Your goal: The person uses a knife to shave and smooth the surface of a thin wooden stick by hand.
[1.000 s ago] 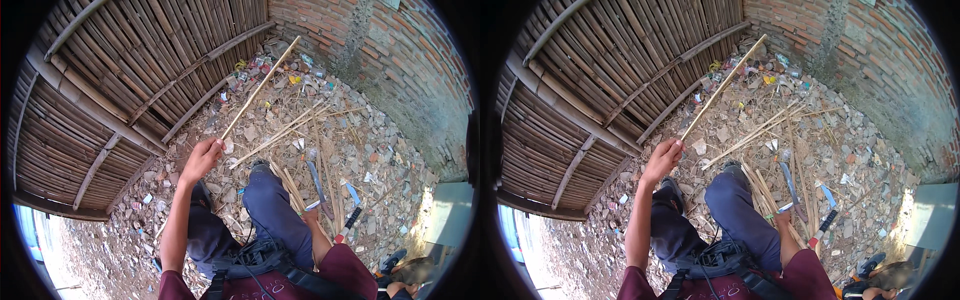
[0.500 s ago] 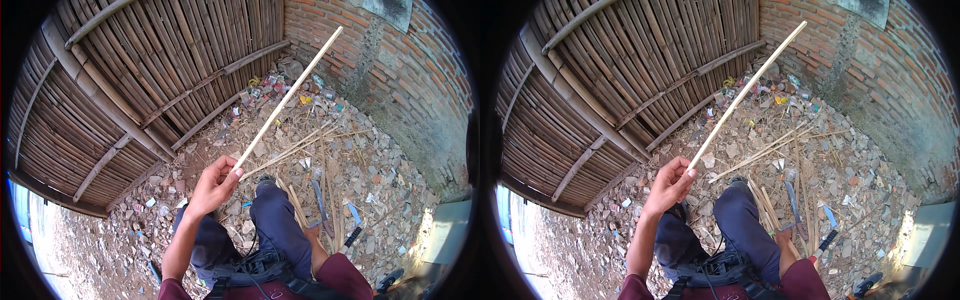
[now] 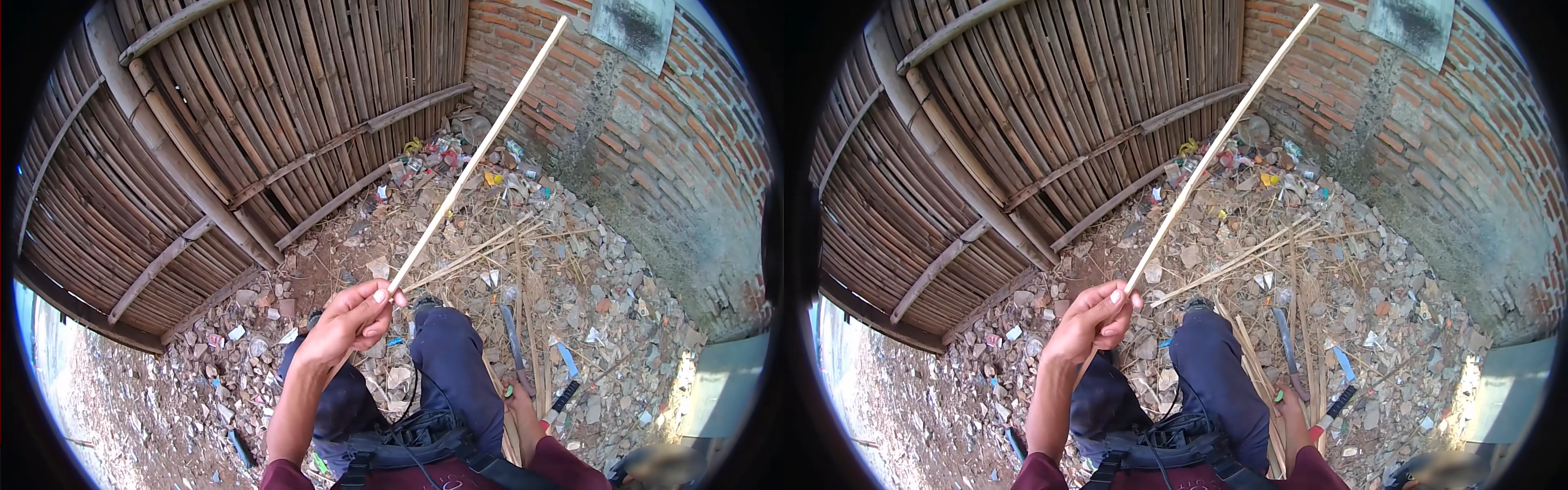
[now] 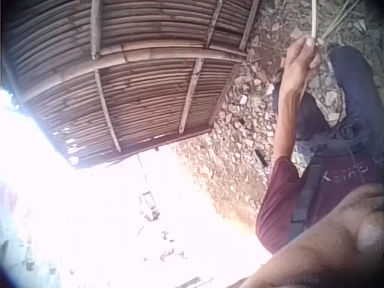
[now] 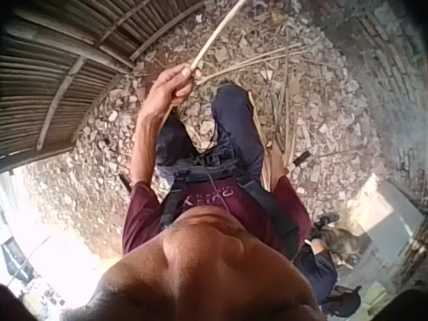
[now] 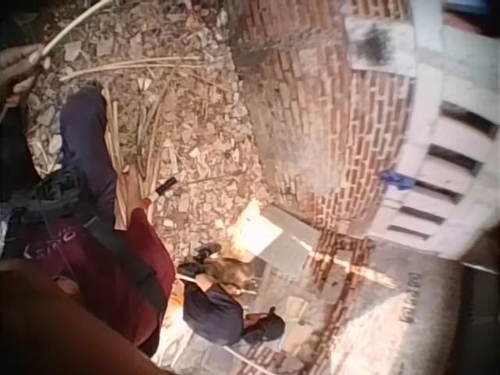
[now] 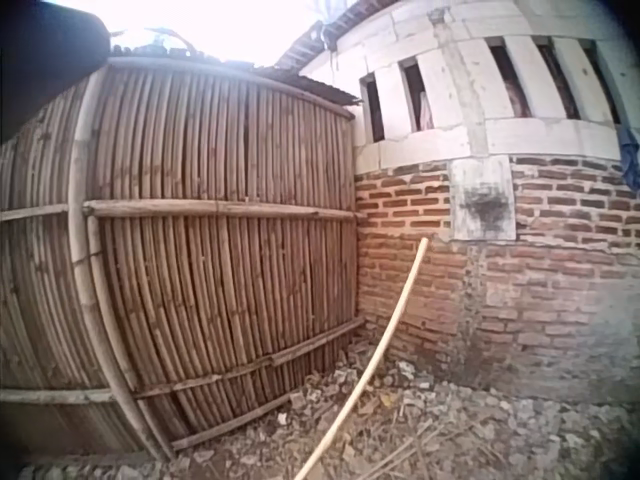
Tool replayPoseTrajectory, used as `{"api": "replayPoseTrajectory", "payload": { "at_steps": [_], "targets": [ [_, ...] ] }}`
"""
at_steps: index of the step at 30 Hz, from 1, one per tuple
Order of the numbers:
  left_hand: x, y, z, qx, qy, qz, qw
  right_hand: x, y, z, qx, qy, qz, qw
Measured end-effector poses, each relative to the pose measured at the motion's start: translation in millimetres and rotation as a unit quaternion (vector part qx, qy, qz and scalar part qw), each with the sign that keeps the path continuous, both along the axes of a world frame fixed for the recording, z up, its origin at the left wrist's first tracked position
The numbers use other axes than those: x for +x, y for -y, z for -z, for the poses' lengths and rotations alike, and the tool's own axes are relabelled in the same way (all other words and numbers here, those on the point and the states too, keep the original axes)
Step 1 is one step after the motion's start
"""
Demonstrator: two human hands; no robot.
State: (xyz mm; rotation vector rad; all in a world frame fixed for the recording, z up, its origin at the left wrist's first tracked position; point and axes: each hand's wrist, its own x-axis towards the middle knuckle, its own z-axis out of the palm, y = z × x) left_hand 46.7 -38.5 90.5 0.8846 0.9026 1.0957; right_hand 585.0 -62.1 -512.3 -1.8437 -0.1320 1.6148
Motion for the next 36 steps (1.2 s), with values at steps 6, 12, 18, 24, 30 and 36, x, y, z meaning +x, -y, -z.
{"api": "replayPoseTrajectory", "payload": {
  "at_steps": [6, 12, 18, 24, 30, 36],
  "targets": [
    [-11, 14, 13, -0.012, 0.1, 0.062, 0.993, 24, -7, -38, 0.198, 0.495, -0.037, 0.845],
    [-15, 34, -5, -0.029, -0.078, -0.034, 0.996, -98, -134, -265, 0.431, 0.357, -0.123, 0.819],
    [-4, 27, 28, 0.134, -0.299, -0.173, 0.929, -250, -154, -513, 0.629, 0.21, -0.199, 0.722],
    [-6, 32, 44, 0.131, -0.305, -0.219, 0.917, -356, -151, -578, 0.754, 0.285, -0.293, 0.514],
    [0, 34, 37, 0.124, -0.314, -0.246, 0.909, -388, -168, -576, 0.739, 0.28, -0.391, 0.471],
    [-9, 4, 47, 0.139, -0.344, -0.277, 0.887, -413, -186, -561, 0.719, 0.363, -0.405, 0.433]
  ]
}}
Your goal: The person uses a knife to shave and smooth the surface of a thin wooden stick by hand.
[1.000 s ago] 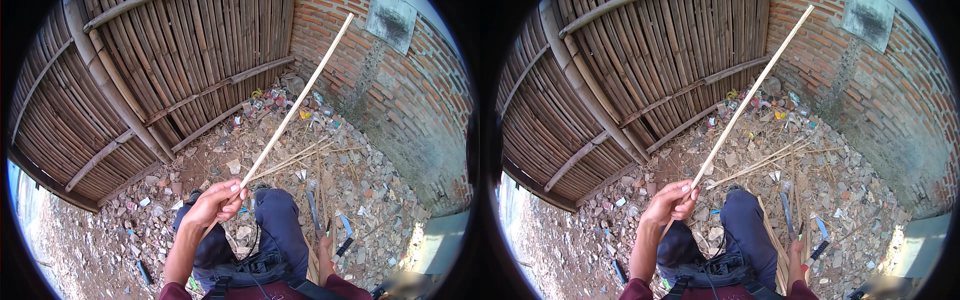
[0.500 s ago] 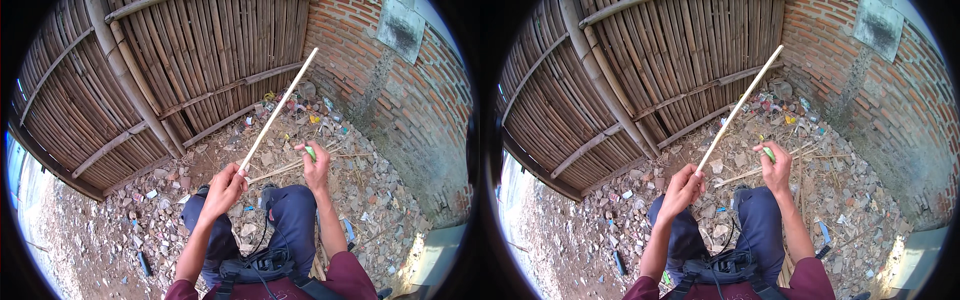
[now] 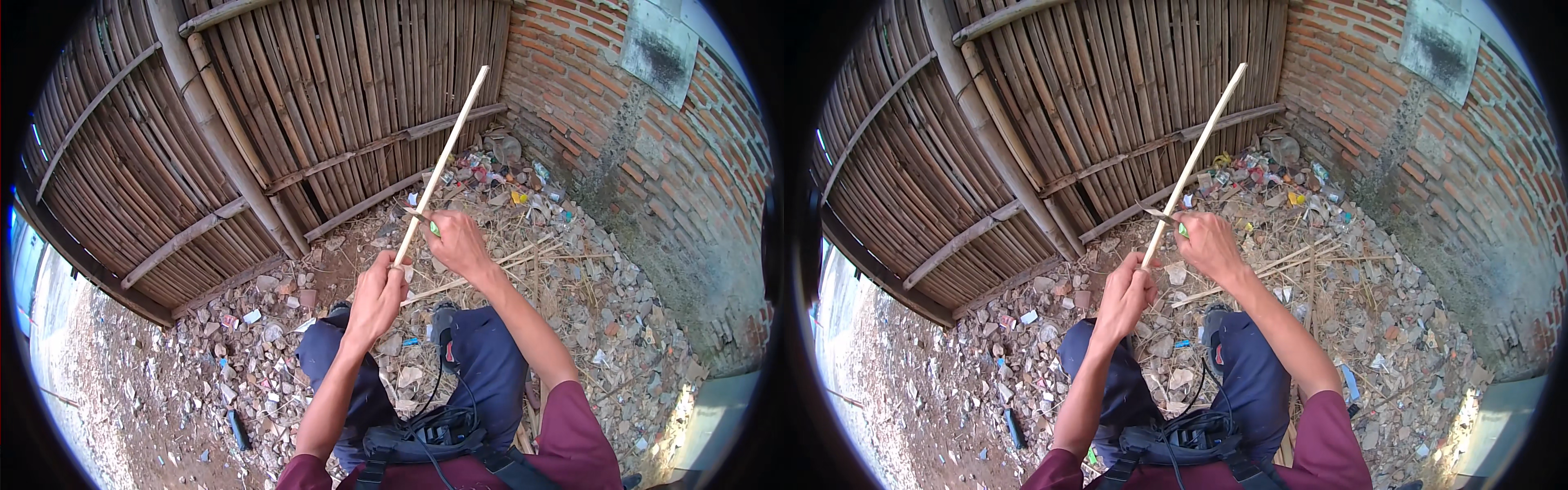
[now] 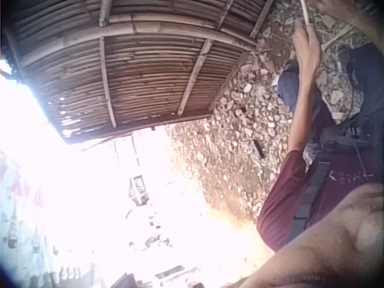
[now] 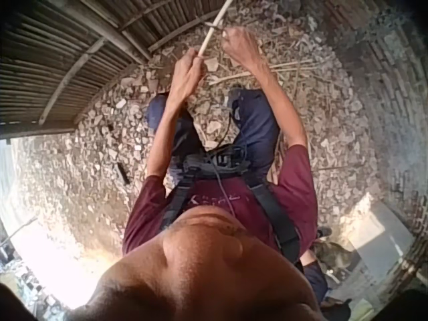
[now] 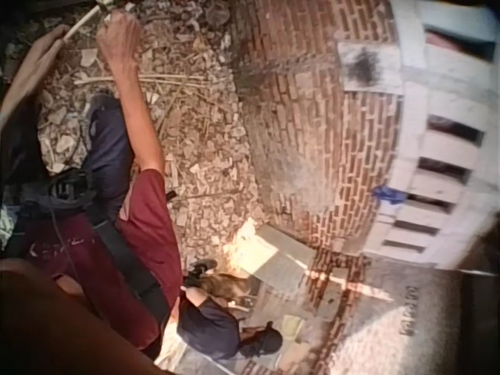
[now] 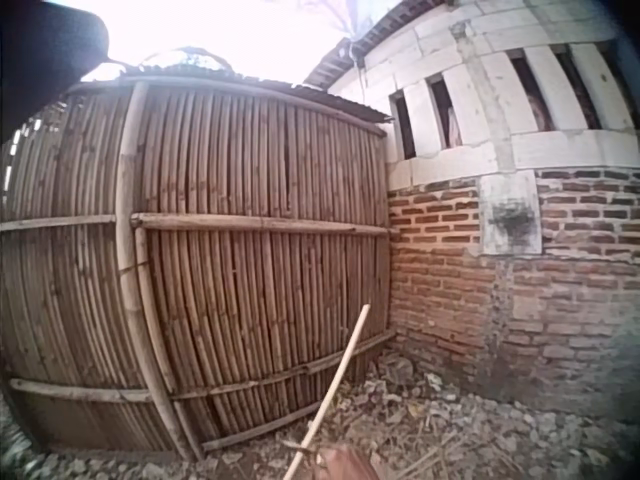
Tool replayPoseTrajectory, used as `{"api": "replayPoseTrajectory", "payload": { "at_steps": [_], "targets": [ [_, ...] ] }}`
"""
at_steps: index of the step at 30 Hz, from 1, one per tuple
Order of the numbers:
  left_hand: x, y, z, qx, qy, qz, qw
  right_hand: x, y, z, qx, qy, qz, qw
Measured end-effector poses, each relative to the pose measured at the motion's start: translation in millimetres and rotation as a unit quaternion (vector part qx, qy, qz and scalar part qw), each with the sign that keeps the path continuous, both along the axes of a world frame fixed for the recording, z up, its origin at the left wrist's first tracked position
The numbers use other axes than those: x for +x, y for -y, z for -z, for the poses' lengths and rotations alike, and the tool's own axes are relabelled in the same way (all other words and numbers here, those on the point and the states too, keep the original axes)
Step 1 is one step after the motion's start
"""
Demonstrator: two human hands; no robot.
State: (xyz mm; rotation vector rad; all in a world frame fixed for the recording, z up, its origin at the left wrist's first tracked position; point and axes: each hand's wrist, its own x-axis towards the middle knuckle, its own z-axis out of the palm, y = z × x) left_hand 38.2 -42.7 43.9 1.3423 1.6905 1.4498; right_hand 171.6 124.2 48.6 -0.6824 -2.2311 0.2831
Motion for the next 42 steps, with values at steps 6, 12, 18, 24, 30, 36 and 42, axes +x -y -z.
{"api": "replayPoseTrajectory", "payload": {
  "at_steps": [6, 12, 18, 24, 30, 36, 42],
  "targets": [
    [-14, -40, 4, -0.032, -0.003, 0.025, 0.999, -17, -48, 13, -0.006, 0.0, -0.04, 0.999],
    [-18, -75, 38, -0.028, 0.088, 0.036, 0.995, -30, -77, 44, 0.053, 0.04, 0.004, 0.998],
    [-16, -86, 77, -0.013, 0.035, 0.014, 0.999, -32, -79, 71, 0.004, 0.091, 0.021, 0.996],
    [-18, -86, 66, -0.021, -0.01, -0.028, 0.999, -45, -75, 73, 0.002, 0.05, 0.016, 0.999],
    [-13, -85, 66, -0.021, -0.055, -0.073, 0.996, -55, -82, 82, 0.042, 0.072, 0.041, 0.996],
    [-15, -79, 65, 0.001, -0.067, -0.093, 0.993, -70, -80, 85, 0.031, 0.07, 0.053, 0.996],
    [-2, -62, 59, -0.044, -0.087, -0.038, 0.995, -45, -141, 113, -0.02, 0.055, 0.195, 0.979]
  ]
}}
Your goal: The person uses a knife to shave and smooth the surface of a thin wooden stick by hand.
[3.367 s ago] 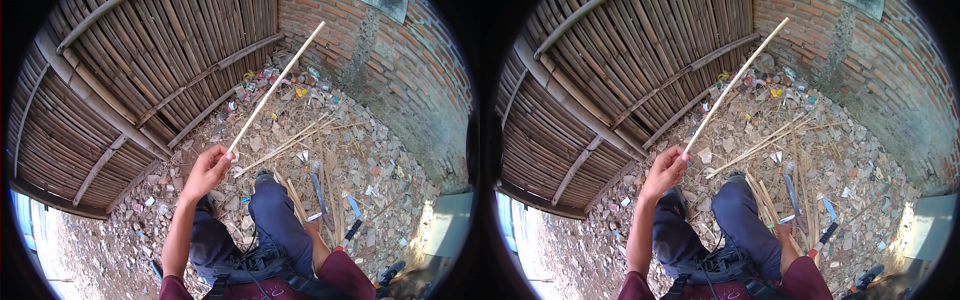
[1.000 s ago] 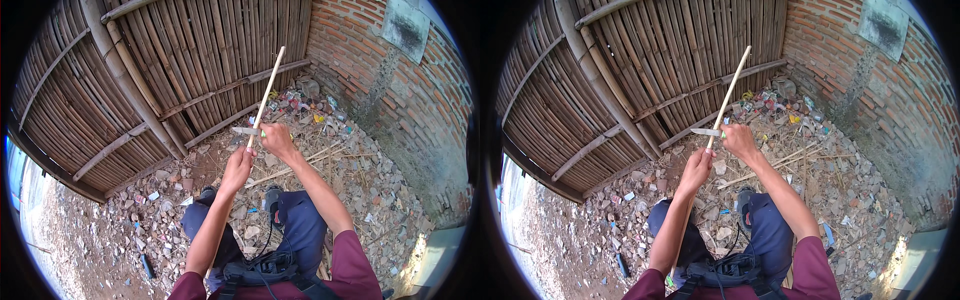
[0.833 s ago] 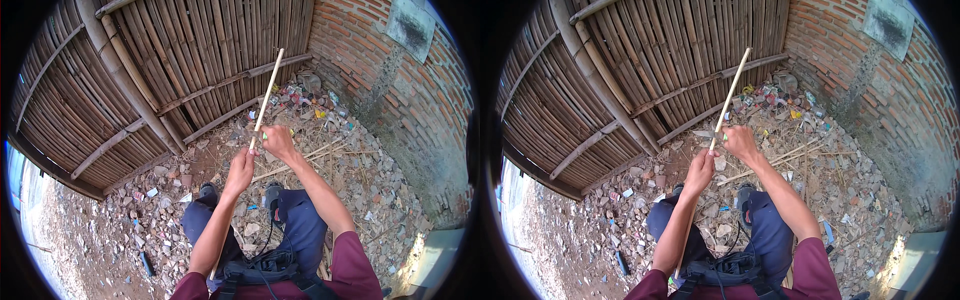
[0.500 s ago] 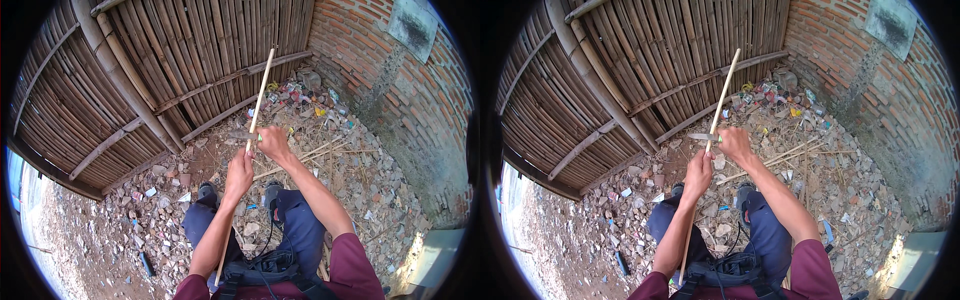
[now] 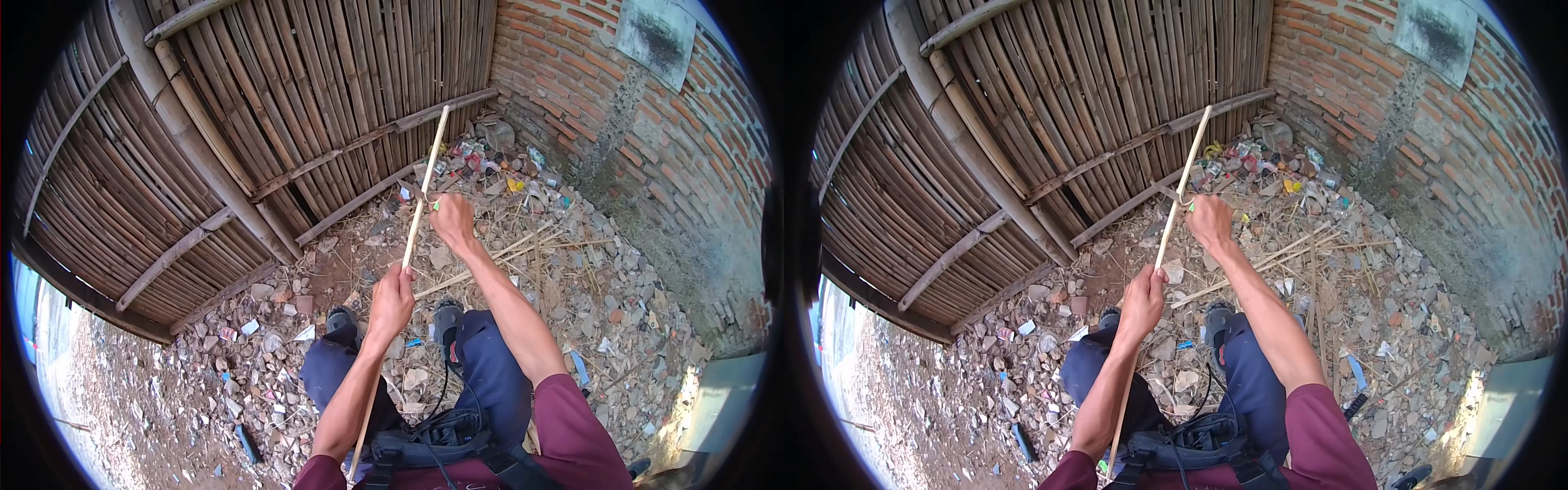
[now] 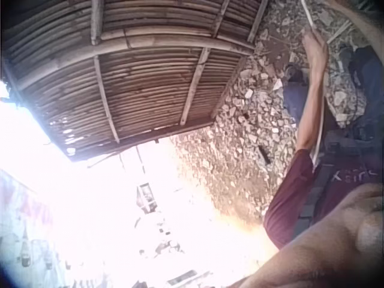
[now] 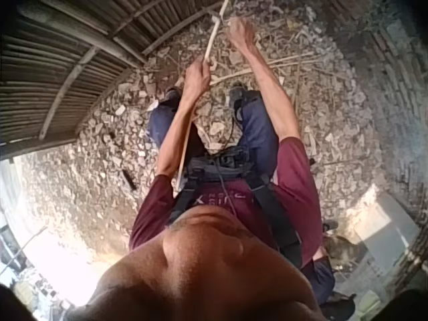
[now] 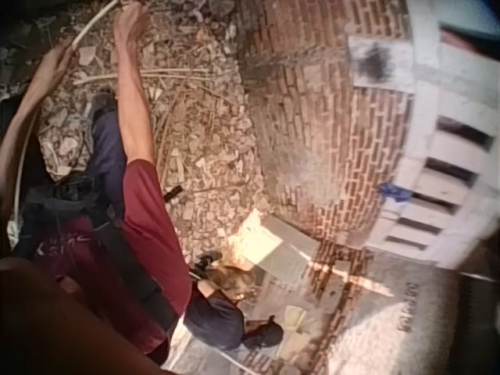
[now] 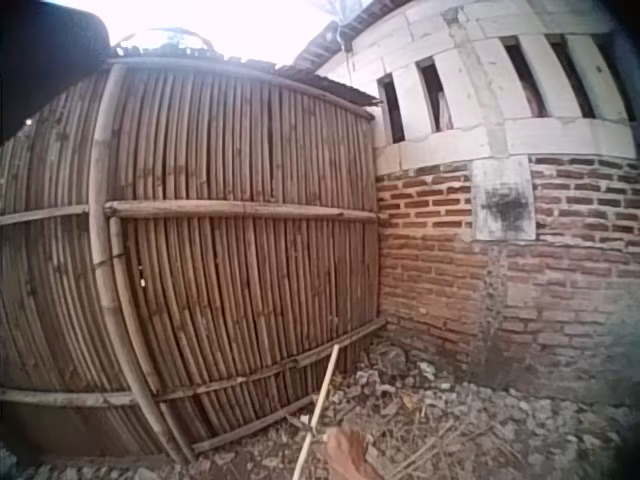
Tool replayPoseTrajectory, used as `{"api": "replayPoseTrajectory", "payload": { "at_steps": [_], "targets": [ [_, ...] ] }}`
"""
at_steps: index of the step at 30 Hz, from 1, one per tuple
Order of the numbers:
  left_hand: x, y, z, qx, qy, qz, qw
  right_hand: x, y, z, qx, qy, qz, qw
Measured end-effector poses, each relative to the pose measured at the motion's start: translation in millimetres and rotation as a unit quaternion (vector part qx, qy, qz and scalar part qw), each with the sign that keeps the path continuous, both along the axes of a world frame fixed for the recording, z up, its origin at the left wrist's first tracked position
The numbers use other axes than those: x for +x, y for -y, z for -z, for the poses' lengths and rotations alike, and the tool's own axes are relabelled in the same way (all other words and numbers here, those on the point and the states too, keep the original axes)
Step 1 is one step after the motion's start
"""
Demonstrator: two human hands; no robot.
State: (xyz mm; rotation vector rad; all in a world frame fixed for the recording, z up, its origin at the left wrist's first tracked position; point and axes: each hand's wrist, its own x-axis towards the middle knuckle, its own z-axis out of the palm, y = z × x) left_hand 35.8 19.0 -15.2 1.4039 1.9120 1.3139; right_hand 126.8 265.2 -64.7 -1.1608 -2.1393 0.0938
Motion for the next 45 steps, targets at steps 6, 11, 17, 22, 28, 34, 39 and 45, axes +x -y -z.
{"api": "replayPoseTrajectory", "payload": {
  "at_steps": [6, 11, 17, 22, 28, 34, 39, 45],
  "targets": [
    [-8, 0, -1, -0.07, 0.09, 0.029, 0.993, 6, 18, -23, -0.026, -0.056, -0.05, 0.997],
    [-10, -3, -4, -0.049, 0.091, 0.052, 0.993, 16, 23, -23, 0.032, -0.028, -0.093, 0.995],
    [2, 9, 6, -0.009, 0.01, 0.041, 0.999, 24, 34, -36, 0.02, -0.037, -0.088, 0.995],
    [12, 22, -6, 0.0, -0.025, 0.017, 1.0, 25, 33, -34, 0.046, -0.057, -0.102, 0.992],
    [14, 41, -16, -0.019, -0.046, 0.011, 0.999, 16, 31, -29, 0.039, -0.048, -0.06, 0.996],
    [25, 100, -29, -0.095, -0.05, 0.061, 0.992, 46, -18, -25, -0.062, -0.176, 0.105, 0.977],
    [16, 183, -2, -0.134, 0.013, 0.05, 0.99, 64, -27, -24, -0.073, -0.134, 0.166, 0.974],
    [-23, 136, -14, -0.103, 0.139, 0.025, 0.985, 46, -5, -27, -0.381, -0.34, -0.085, 0.856]
  ]
}}
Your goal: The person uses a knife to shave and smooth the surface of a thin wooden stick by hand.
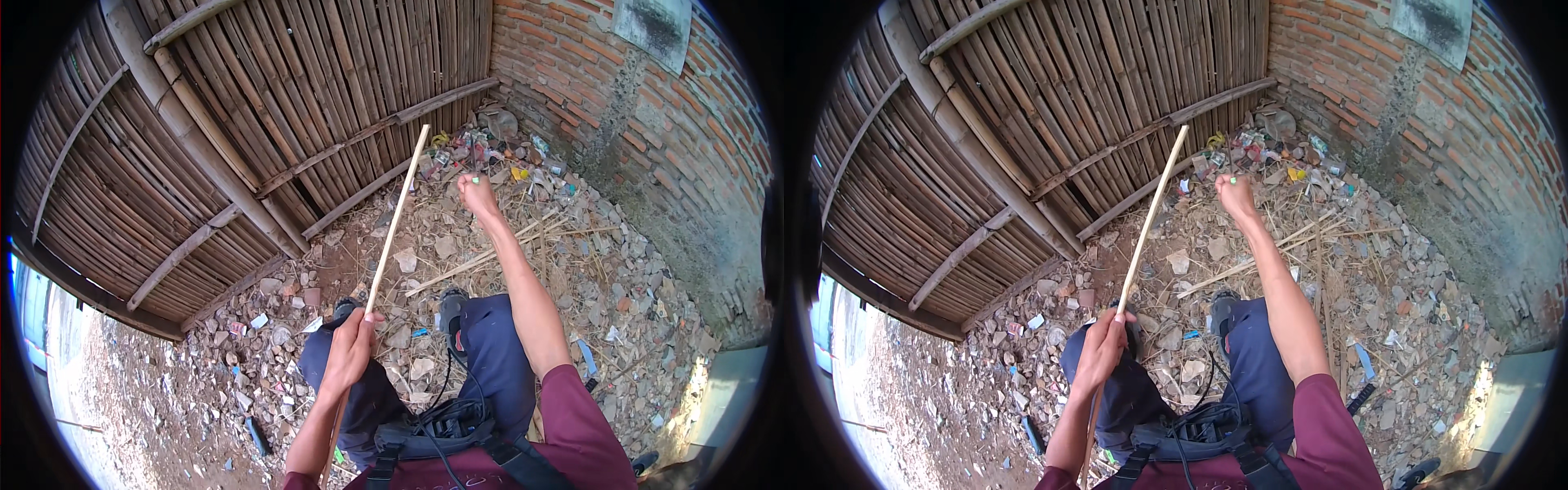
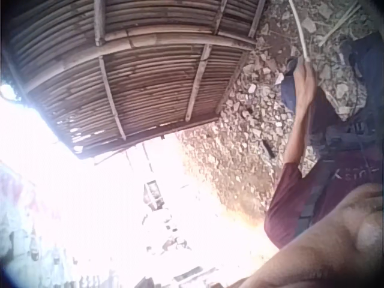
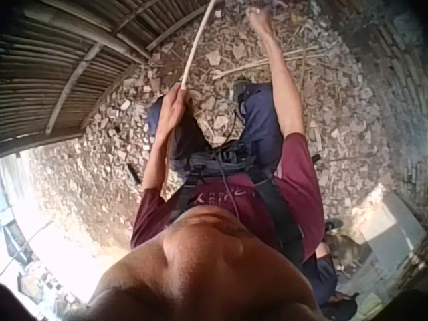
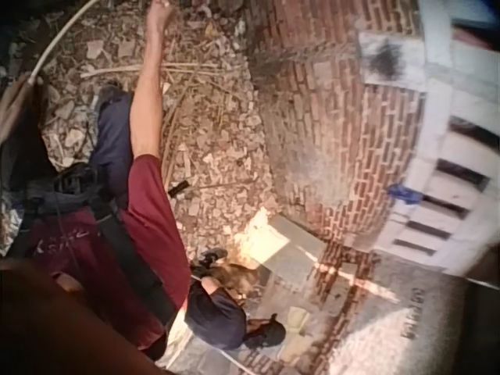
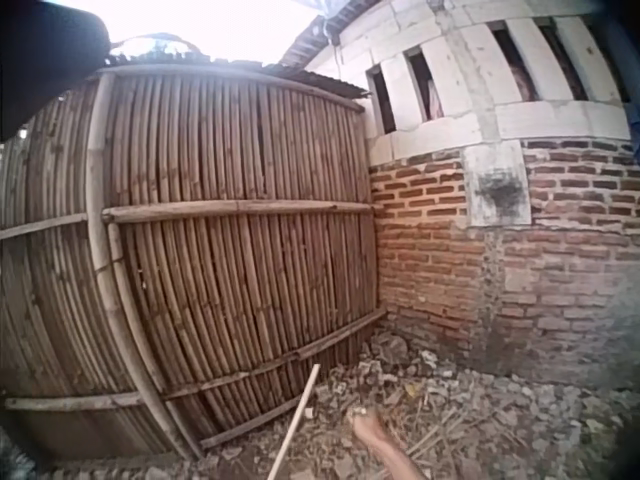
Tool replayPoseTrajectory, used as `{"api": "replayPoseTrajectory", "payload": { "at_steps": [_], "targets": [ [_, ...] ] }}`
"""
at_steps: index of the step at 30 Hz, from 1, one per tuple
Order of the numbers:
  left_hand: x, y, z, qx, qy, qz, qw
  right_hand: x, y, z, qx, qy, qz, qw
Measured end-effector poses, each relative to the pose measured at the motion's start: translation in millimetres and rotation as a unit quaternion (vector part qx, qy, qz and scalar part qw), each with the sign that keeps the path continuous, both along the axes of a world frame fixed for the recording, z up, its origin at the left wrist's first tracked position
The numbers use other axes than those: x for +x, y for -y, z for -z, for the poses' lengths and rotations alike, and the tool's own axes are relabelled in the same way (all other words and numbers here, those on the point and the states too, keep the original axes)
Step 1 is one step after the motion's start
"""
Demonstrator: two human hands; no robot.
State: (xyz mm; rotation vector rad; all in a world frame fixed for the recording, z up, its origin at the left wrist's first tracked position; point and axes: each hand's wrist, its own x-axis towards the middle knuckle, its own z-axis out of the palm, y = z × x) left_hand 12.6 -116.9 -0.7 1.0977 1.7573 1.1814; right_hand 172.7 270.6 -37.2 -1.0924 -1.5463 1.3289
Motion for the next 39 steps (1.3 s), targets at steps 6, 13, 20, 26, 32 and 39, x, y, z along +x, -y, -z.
{"api": "replayPoseTrajectory", "payload": {
  "at_steps": [6, 13, 20, 26, 32, 39],
  "targets": [
    [-13, -111, -31, 0.096, -0.066, -0.034, 0.993, -27, 66, -40, 0.28, 0.13, -0.002, 0.951],
    [0, -143, 2, 0.143, -0.026, 0.003, 0.989, -47, 92, -33, 0.477, 0.208, -0.02, 0.853],
    [10, -141, 7, 0.147, -0.066, -0.027, 0.987, -49, 89, -28, 0.462, 0.263, -0.035, 0.846],
    [19, -138, -5, 0.166, -0.152, -0.077, 0.971, -50, 91, -29, 0.47, 0.26, -0.031, 0.843],
    [25, -132, -10, 0.172, -0.183, -0.083, 0.964, -50, 81, -35, 0.418, 0.269, -0.01, 0.867],
    [24, -128, -9, 0.166, -0.237, -0.065, 0.955, -51, 68, -25, 0.442, 0.246, 0.024, 0.862]
  ]
}}
